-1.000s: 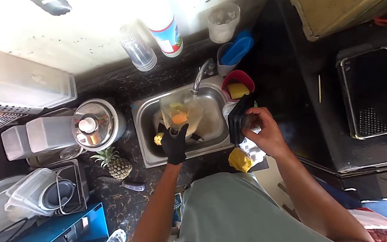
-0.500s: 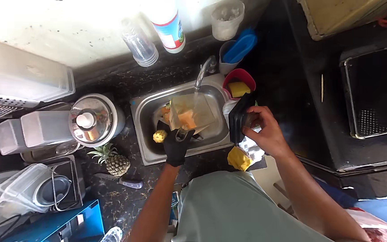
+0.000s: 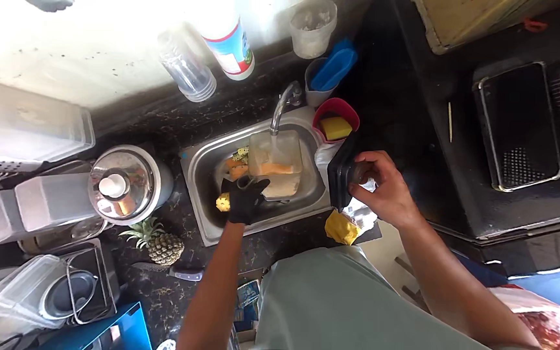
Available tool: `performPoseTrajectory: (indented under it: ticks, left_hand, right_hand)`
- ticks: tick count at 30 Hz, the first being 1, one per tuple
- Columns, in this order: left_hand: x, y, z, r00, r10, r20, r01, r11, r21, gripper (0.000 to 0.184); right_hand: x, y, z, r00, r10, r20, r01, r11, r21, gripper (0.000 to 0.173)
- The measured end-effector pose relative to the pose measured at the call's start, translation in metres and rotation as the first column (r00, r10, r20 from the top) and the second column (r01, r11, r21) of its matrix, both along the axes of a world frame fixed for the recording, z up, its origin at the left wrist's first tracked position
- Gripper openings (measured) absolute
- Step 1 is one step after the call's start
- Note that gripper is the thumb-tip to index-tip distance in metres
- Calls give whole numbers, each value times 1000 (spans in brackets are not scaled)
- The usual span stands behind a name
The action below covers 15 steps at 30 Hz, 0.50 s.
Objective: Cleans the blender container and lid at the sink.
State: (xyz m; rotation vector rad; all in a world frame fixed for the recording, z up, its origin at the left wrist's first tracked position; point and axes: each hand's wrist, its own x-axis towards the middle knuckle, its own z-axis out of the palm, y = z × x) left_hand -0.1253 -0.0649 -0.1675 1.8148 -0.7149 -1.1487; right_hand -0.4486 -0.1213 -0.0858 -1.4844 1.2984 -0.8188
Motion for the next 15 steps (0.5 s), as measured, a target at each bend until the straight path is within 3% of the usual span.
performPoseTrajectory:
  ticks: [4, 8, 10, 13, 15]
  left_hand:
    - [28, -6, 0, 993, -95, -69, 97, 995, 15, 39]
    - [51, -16, -5, 962, -185, -201, 161, 978, -129, 17]
    - [59, -24, -11, 891, -282, -356, 213, 952, -221, 13]
    - [73, -37, -24, 734, -381, -562, 262, 923, -283, 30]
    - [71, -50, -10, 725, -336, -601, 286, 941, -180, 46]
  right_hand:
    - [-12, 2, 6, 999, -31, 7, 32, 999, -30, 51]
    - [-17, 4, 4, 999, -51, 0, 51, 999, -18, 51]
    - [-16, 3, 1, 999, -52, -15, 52, 999, -18, 50]
    - [-16, 4, 4, 997, -68, -24, 68, 998, -13, 50]
    - [-17, 6, 6, 995, -91, -30, 91, 996, -7, 50]
